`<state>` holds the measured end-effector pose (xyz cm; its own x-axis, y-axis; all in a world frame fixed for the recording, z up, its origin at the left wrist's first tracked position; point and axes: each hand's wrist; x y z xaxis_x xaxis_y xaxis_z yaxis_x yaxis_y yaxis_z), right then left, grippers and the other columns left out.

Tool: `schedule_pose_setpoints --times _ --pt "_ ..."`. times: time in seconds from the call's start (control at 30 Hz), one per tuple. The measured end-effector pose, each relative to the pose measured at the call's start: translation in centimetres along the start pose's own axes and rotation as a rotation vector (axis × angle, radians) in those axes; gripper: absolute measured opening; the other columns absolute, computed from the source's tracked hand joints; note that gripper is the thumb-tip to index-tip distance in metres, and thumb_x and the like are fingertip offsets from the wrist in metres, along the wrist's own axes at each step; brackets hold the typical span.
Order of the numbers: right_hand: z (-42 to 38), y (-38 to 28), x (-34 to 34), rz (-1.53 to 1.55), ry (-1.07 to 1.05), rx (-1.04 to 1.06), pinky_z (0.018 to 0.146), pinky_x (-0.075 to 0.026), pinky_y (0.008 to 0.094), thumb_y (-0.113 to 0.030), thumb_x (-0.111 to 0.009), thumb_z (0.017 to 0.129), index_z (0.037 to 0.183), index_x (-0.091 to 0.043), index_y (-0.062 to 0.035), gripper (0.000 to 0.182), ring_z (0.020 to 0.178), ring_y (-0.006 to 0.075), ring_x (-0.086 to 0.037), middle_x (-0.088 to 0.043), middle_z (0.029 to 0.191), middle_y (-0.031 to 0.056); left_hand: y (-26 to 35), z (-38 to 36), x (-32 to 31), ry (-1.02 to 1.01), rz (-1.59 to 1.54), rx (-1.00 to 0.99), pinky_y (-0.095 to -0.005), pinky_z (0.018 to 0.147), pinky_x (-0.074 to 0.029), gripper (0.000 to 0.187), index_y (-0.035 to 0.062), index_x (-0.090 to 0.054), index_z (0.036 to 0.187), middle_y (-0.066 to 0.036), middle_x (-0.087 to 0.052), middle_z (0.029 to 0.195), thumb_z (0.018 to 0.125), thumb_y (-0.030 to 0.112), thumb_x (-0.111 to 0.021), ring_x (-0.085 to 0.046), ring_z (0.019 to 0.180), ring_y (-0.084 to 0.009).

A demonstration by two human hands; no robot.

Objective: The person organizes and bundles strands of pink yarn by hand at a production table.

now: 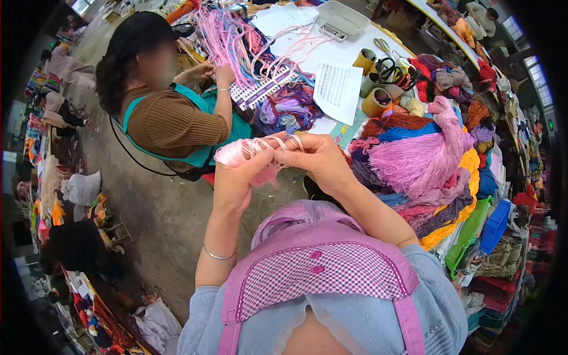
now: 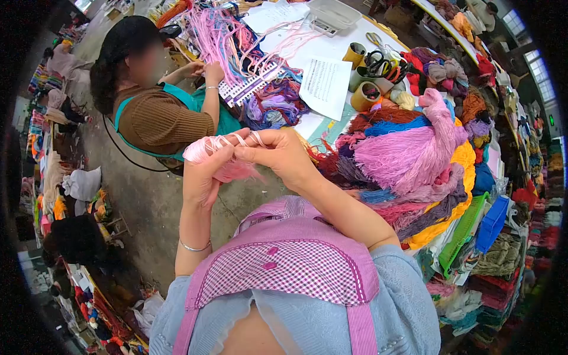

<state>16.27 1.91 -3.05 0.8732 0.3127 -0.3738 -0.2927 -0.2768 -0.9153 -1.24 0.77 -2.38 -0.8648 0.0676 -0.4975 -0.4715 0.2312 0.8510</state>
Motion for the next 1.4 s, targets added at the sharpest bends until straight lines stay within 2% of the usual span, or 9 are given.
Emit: schedule_pose_setpoints --times 0.17,0.27,0.33,0.43,0.53,0.87,1.0,1.17,1.4 --pt "0.3 0.8 0.4 0.036 0.021 0.069 0.07 -0.044 0.0201 -0.011 -0.07 0.083 0.088 -0.071 -0.0005 0.012 0.075 0.0059 -0.057 -0.065 0.082 0.0015 0.0 0.2 0.1 -0.03 -0.015 0.018 -0.0349 0.086 -0.053 0.029 -0.0084 -0.06 0.109 -0.021 -0.063 0.112 0.083 0.003 -0.063 -0.064 0.098 -0.0233" --pt "0.4 0.9 0.6 -0.019 0.047 0.144 0.072 -0.043 0.0207 -0.012 -0.067 0.084 0.09 -0.069 -0.0003 0.013 0.077 0.0069 -0.057 -0.064 0.084 0.0023 -0.2 0.3 -0.2 0.007 -0.101 -0.015 -0.0281 0.079 -0.052 0.023 -0.0097 -0.064 0.103 -0.02 -0.064 0.111 0.085 0.003 -0.063 -0.065 0.088 -0.0188" --pt "0.6 0.3 0.3 0.296 0.027 0.019 0.073 -0.042 0.0218 -0.014 -0.064 0.087 0.092 -0.066 0.0 0.015 0.076 0.007 -0.055 -0.063 0.083 0.0018 -0.1 0.6 -0.1 0.022 -0.143 0.016 -0.0296 0.081 -0.052 0.027 -0.0107 -0.062 0.108 -0.021 -0.062 0.115 0.089 0.007 -0.057 -0.065 0.093 -0.0199" --pt "1.1 0.8 0.7 0.197 -0.011 -0.041 0.076 -0.044 0.0237 -0.019 -0.062 0.089 0.098 -0.063 -0.0001 0.021 0.08 0.0074 -0.057 -0.064 0.086 0.0014 -0.3 0.6 -0.2 -0.023 -0.252 0.022 -0.035 0.095 -0.047 0.035 -0.0127 -0.055 0.116 -0.022 -0.054 0.127 0.094 0.013 -0.047 -0.058 0.11 -0.0257" --pt "0.6 -0.2 -0.4 0.08 -0.014 -0.093 0.077 -0.044 0.0234 -0.019 -0.065 0.088 0.1 -0.065 -0.0002 0.023 0.083 0.0065 -0.058 -0.065 0.089 0.001 -0.9 0.6 -0.7 -0.042 -0.131 -0.074 -0.0328 0.088 -0.049 0.034 -0.0118 -0.056 0.118 -0.021 -0.058 0.123 0.095 0.011 -0.046 -0.061 0.105 -0.0214" --pt "0.7 0.2 0.6 0.034 -0.014 -0.036 0.076 -0.045 0.024 -0.009 -0.069 0.082 0.093 -0.069 0.0009 0.015 0.08 0.0091 -0.059 -0.067 0.087 0.0036 -1.3 0.5 -0.6 -0.04 -0.153 -0.032 -0.0353 0.094 -0.046 0.03 -0.0103 -0.058 0.109 -0.022 -0.056 0.124 0.095 0.013 -0.046 -0.06 0.107 -0.0258" --pt "1.3 -0.2 1.3 0.192 -0.032 -0.053 0.078 -0.047 0.0257 -0.006 -0.069 0.082 0.093 -0.069 0.0016 0.014 0.082 0.0114 -0.061 -0.068 0.09 0.0061 -2.0 1.1 1.0 0.07 -0.146 -0.112 -0.0332 0.087 -0.05 0.026 -0.0082 -0.062 0.1 -0.018 -0.066 0.103 0.094 0.014 -0.051 -0.064 0.092 -0.0213" --pt "2.6 -0.5 2.8 0.047 -0.107 -0.045 0.076 -0.046 0.0231 -0.009 -0.071 0.081 0.091 -0.071 0.0004 0.014 0.08 0.0083 -0.059 -0.067 0.088 0.0037 -1.8 1.3 0.3 0.137 -0.121 -0.056 -0.0317 0.081 -0.051 0.029 -0.0094 -0.063 0.1 -0.014 -0.067 0.102 0.095 0.017 -0.051 -0.064 0.089 -0.0193" --pt "4.7 0.3 3.5 -0.103 -0.107 -0.016 0.072 -0.046 0.0239 -0.005 -0.072 0.079 0.091 -0.072 0.0008 0.014 0.076 0.0082 -0.058 -0.065 0.084 0.0029 -3.2 2.8 0.1 0.164 -0.018 -0.075 -0.0281 0.079 -0.049 0.017 -0.0027 -0.066 0.096 -0.015 -0.066 0.104 0.089 0.012 -0.062 -0.063 0.086 -0.0151"
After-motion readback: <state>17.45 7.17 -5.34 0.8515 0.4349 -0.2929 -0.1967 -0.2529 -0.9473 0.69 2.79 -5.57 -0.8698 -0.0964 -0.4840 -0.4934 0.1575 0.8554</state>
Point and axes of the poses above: each hand's wrist, its own z-axis towards the middle knuckle, its own x-axis out of the back of the hand, y = z × x
